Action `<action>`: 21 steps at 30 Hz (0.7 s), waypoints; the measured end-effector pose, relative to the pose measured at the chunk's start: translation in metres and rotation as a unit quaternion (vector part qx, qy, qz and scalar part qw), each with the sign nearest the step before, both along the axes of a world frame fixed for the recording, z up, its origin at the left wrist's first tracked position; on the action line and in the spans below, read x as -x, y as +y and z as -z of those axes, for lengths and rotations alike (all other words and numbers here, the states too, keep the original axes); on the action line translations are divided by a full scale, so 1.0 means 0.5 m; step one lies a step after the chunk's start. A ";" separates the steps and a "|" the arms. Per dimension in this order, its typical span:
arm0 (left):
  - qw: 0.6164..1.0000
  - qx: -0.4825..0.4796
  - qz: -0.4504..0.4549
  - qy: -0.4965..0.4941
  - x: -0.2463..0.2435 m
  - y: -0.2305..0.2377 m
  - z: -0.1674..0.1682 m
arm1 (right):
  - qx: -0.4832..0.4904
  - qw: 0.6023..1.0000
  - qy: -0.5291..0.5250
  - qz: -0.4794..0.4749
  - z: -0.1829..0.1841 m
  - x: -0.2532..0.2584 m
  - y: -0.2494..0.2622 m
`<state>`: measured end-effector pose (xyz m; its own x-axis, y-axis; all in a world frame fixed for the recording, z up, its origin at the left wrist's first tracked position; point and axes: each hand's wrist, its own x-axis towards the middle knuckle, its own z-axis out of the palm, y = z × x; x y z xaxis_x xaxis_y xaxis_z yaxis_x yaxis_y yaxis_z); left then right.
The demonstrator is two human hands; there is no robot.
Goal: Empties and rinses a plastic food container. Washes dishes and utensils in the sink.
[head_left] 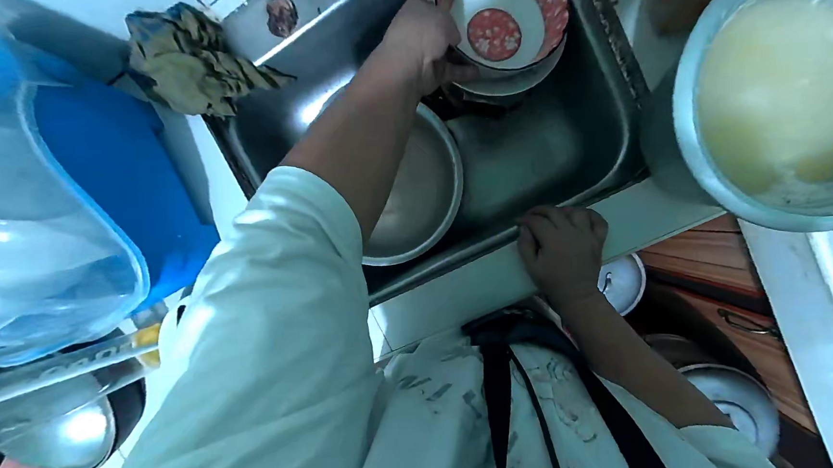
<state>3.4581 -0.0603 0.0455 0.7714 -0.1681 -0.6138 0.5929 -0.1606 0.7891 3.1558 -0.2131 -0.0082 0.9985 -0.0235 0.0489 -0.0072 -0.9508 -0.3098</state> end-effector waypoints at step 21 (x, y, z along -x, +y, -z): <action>0.927 -0.179 -0.328 0.000 0.547 0.329 0.049 | 0.004 1.000 0.005 -0.025 -0.010 0.003 0.000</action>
<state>3.1844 0.1041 0.0211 0.6355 0.5527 -0.5391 0.6554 -0.0173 0.7551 3.1544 -0.2133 -0.0032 0.9989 0.0266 0.0382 0.0369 -0.9525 -0.3023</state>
